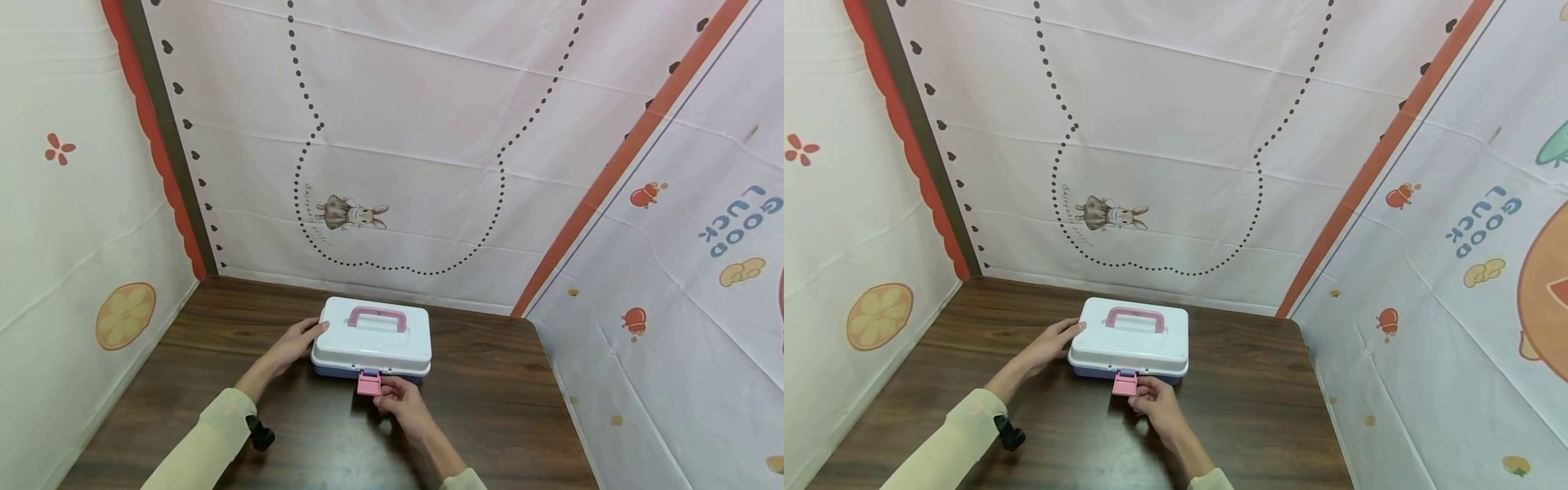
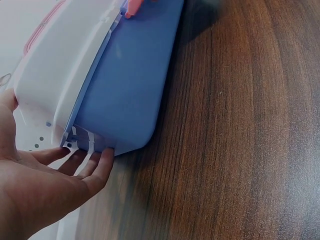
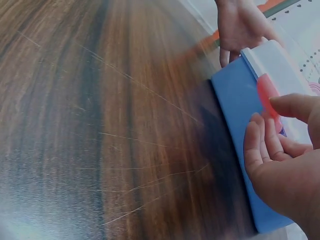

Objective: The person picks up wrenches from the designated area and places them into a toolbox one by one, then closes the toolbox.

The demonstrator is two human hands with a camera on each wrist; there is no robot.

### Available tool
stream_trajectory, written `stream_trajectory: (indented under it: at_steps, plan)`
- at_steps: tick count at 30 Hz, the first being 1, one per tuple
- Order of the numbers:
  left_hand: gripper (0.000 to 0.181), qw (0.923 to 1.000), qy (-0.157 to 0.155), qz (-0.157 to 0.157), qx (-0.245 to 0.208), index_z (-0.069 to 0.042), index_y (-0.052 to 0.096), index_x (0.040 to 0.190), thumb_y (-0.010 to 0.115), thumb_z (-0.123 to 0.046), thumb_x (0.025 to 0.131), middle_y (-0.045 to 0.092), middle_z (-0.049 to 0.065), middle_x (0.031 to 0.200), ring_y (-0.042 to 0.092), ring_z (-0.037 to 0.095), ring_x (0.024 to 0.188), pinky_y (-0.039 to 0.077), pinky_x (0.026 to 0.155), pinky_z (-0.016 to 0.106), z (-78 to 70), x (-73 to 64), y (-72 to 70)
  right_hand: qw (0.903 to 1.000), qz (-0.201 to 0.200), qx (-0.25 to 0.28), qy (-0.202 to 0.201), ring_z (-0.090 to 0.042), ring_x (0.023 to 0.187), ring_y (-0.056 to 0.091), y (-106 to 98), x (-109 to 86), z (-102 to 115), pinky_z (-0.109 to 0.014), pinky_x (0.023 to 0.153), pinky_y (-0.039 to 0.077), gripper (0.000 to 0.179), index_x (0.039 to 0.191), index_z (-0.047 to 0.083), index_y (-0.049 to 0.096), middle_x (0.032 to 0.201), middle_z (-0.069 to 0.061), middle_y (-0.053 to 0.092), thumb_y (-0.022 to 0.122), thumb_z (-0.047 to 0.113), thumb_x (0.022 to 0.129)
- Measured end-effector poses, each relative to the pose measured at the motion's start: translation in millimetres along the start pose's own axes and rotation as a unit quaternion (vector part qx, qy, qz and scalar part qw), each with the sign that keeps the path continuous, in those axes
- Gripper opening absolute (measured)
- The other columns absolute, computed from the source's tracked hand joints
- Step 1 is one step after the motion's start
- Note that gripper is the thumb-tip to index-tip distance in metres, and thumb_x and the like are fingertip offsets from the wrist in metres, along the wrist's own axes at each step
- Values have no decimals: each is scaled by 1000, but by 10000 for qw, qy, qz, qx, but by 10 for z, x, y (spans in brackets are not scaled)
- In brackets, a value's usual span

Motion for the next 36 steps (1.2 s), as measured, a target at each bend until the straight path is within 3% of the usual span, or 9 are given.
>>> stream_trajectory:
  at_steps: [4,9,13,16,23,28,36]
  plan:
    - [109,10000,-10,-4,-9,0,26,165,61,-75,95,35,32,163,54,39,139,53,107,50,7,-1,0,9998,-99,-150,21,-16,83,69,-20,29,39,-28,76,60,36,130,-18,58,97,-7,72,68,0,101]
    - [109,10000,-6,-22,15,0,26,165,61,-75,95,34,32,163,53,40,140,52,108,51,7,-9,-6,9979,-393,-518,14,-19,79,69,-25,64,69,-33,73,61,34,116,-10,68,94,-18,75,68,23,107]
    - [109,10000,-4,-6,4,0,25,166,60,-75,95,33,32,164,52,39,140,52,108,51,2,-20,-5,9914,-1023,-814,62,-23,71,71,-62,78,76,-40,69,63,45,105,-9,74,88,-25,75,67,36,107]
    - [108,10000,4,2,-3,0,26,165,60,-75,95,34,32,164,53,38,139,52,108,50,-7,-26,0,9841,-1533,-888,109,-22,63,71,-103,79,70,-46,67,63,56,99,-11,75,80,-23,74,69,45,103]
    - [106,10000,26,-2,-38,0,27,165,61,-73,96,36,31,162,56,36,136,55,106,48,-23,-35,-5,9673,-2386,-846,160,-14,48,64,-156,55,73,-37,53,61,65,86,-12,75,66,-17,72,76,52,96]
    - [107,10000,50,-29,-71,-1,27,165,62,-74,95,37,31,162,56,35,135,55,105,47,-22,-28,-15,9667,-2405,-817,305,-14,49,64,-135,39,45,-33,50,59,66,85,-10,75,67,-17,72,75,55,97]
    - [102,10000,60,-21,5,0,28,165,60,-71,98,36,31,163,56,37,136,55,104,49,-18,-28,5,9763,-1938,-757,597,-14,49,64,-128,55,-132,-27,47,55,68,86,-8,75,70,-18,73,69,58,99]
Point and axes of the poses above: each hand's wrist, its own x-axis towards the middle knuckle, its own y-axis out of the palm, z = x × y, the point moved 10 cm from there along x, towards the middle knuckle
